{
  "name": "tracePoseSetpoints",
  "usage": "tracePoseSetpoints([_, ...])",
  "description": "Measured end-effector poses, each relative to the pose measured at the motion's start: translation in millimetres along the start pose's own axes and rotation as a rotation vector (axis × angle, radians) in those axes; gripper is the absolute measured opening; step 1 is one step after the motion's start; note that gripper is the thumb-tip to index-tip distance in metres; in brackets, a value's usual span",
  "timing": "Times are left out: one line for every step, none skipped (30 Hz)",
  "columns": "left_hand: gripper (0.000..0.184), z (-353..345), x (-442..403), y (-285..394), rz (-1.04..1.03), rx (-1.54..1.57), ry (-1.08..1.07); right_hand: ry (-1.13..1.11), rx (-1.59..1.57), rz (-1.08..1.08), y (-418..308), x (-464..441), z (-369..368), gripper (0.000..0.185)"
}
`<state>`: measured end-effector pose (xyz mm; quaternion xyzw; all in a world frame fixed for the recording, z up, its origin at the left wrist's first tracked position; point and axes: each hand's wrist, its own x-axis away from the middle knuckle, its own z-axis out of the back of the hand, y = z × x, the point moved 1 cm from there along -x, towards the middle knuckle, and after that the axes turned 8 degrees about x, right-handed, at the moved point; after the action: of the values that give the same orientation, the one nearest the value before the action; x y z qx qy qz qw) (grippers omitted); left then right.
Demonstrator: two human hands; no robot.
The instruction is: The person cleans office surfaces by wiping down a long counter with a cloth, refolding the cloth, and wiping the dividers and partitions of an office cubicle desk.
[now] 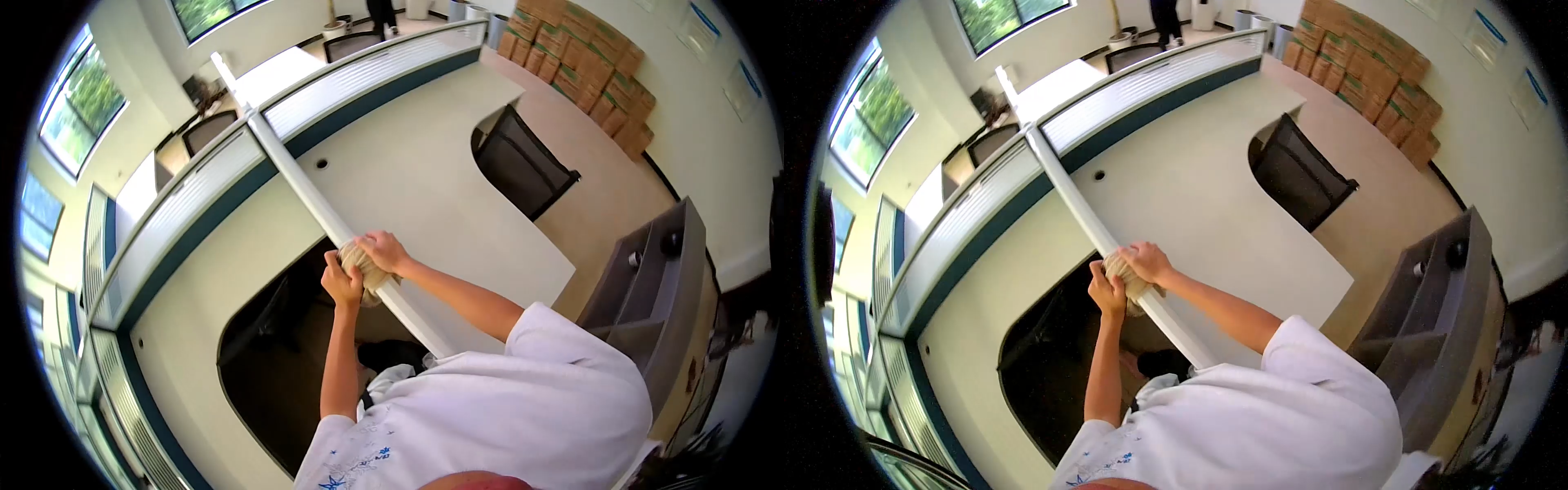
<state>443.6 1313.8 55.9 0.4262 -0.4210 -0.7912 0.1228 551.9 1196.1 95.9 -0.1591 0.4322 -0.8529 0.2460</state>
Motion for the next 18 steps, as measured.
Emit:
tracePoseSetpoints([0.050,5.7,1.3,7.5,0.047,-0.027,-0.015,0.011,-0.064,0.007,4.7,-1.8,-2.7,0.057])
tracePoseSetpoints([0.047,10.2,2.6,17.4,0.093,-0.054,-0.027,0.022,-0.129,0.015,6.2,-3.2,-4.3,0.056])
tracePoseSetpoints([0.044,11.7,7.0,20.6,0.122,-0.013,-0.025,0.027,-0.118,-0.012,3.7,1.3,-1.4,0.051])
tracePoseSetpoints([0.044,11.3,13.8,24.7,0.195,0.057,-0.023,0.008,-0.129,0.006,2.3,8.2,2.9,0.050])
tracePoseSetpoints([0.043,7.6,24.9,21.5,0.195,0.101,0.000,-0.012,-0.140,0.022,0.6,18.2,8.8,0.049])
tracePoseSetpoints([0.042,2.4,34.8,19.6,0.191,0.146,0.021,-0.030,-0.151,0.037,2.0,26.0,14.4,0.049])
tracePoseSetpoints([0.041,0.1,40.8,27.1,0.169,0.156,0.059,-0.060,-0.172,0.042,5.7,33.4,18.5,0.051])
tracePoseSetpoints([0.040,-1.0,45.5,35.3,0.144,0.168,0.091,-0.085,-0.193,0.044,14.3,40.6,18.9,0.054])
tracePoseSetpoints([0.039,-0.7,50.9,40.2,0.141,0.156,0.097,-0.059,-0.243,0.072,22.8,47.5,17.1,0.050])
tracePoseSetpoints([0.039,-0.9,54.5,41.8,0.125,0.103,0.110,-0.031,-0.296,0.101,30.1,52.5,14.6,0.047])
tracePoseSetpoints([0.040,0.9,56.7,45.7,0.132,0.057,0.108,-0.027,-0.344,0.105,35.3,55.1,12.3,0.043])
tracePoseSetpoints([0.040,2.7,58.0,47.8,0.137,0.010,0.104,-0.022,-0.394,0.109,37.5,55.1,10.4,0.039])
tracePoseSetpoints([0.044,3.2,57.1,48.2,0.123,0.002,0.093,-0.031,-0.435,0.132,40.1,53.5,8.5,0.037])
tracePoseSetpoints([0.049,2.9,57.0,45.1,0.110,-0.006,0.078,-0.040,-0.477,0.152,41.0,51.7,7.1,0.036])
tracePoseSetpoints([0.061,-0.3,55.4,37.2,0.073,0.001,0.073,-0.047,-0.520,0.167,42.3,49.0,4.9,0.034])
tracePoseSetpoints([0.063,-3.2,51.6,29.3,0.022,0.020,0.081,-0.038,-0.529,0.180,44.7,46.3,3.3,0.034])
tracePoseSetpoints([0.064,-5.3,48.0,25.1,-0.026,0.040,0.086,-0.028,-0.539,0.188,45.4,45.3,2.8,0.034])
tracePoseSetpoints([0.065,-6.6,47.2,22.0,-0.074,0.063,0.083,-0.012,-0.550,0.192,46.6,46.0,1.5,0.033])
